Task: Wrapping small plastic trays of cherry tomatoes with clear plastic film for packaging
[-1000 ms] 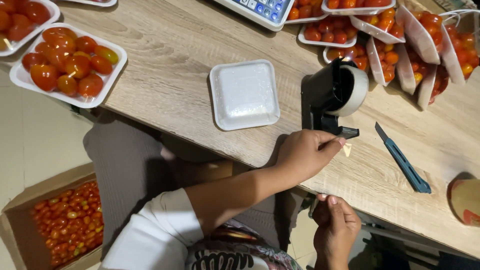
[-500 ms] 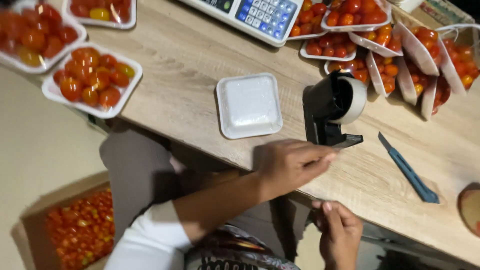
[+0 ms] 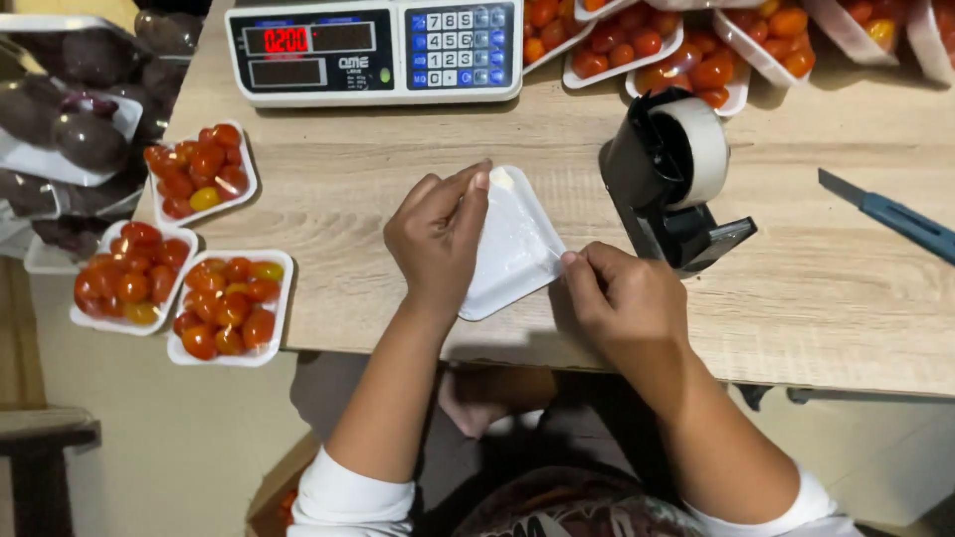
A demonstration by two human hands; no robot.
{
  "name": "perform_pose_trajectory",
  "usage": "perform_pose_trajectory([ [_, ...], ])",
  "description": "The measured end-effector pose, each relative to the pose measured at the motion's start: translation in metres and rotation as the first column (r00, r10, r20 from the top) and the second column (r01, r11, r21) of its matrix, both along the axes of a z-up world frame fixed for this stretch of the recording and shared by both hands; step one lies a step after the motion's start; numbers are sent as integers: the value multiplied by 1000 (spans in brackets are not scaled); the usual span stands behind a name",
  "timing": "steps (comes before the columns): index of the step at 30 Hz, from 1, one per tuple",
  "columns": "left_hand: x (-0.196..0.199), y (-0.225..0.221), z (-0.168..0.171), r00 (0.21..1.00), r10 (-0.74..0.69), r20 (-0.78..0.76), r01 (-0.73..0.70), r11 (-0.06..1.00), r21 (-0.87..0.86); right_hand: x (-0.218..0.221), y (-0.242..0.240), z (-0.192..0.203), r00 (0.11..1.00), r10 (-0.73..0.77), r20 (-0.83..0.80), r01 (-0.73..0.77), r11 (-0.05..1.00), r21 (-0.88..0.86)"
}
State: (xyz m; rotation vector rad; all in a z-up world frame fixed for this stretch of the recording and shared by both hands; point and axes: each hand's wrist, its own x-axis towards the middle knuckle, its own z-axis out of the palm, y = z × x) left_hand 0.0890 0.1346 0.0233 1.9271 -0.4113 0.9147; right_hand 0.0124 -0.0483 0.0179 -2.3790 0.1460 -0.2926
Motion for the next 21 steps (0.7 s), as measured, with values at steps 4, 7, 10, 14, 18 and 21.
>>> perform_pose_trajectory([
  [4,3,-3,-1,999,2,-38,-4,999,-34,-2,4,11,997,14,-80,-10,999,46],
  [7,5,-2,-2,996,19,-90,-19,1000,-7,-2,6,4,997,1,-84,0,1000,10],
  [10,8,0,0,988,31,-152,-24,999,45,-2,9,-4,997,-7,-79,7,1000,0],
  [14,12,1,-1,976,39,-215,-16,994,107,-4,13,-4,995,-4,-95,7,1000,28],
  [18,11,1,-1,968,69,-241,-36,990,139,-4,18,-4,994,2,-113,3,999,41],
  [21,13,1,-3,967,117,-227,-73,979,192,-1,21,-4,995,1,-104,2,999,32],
])
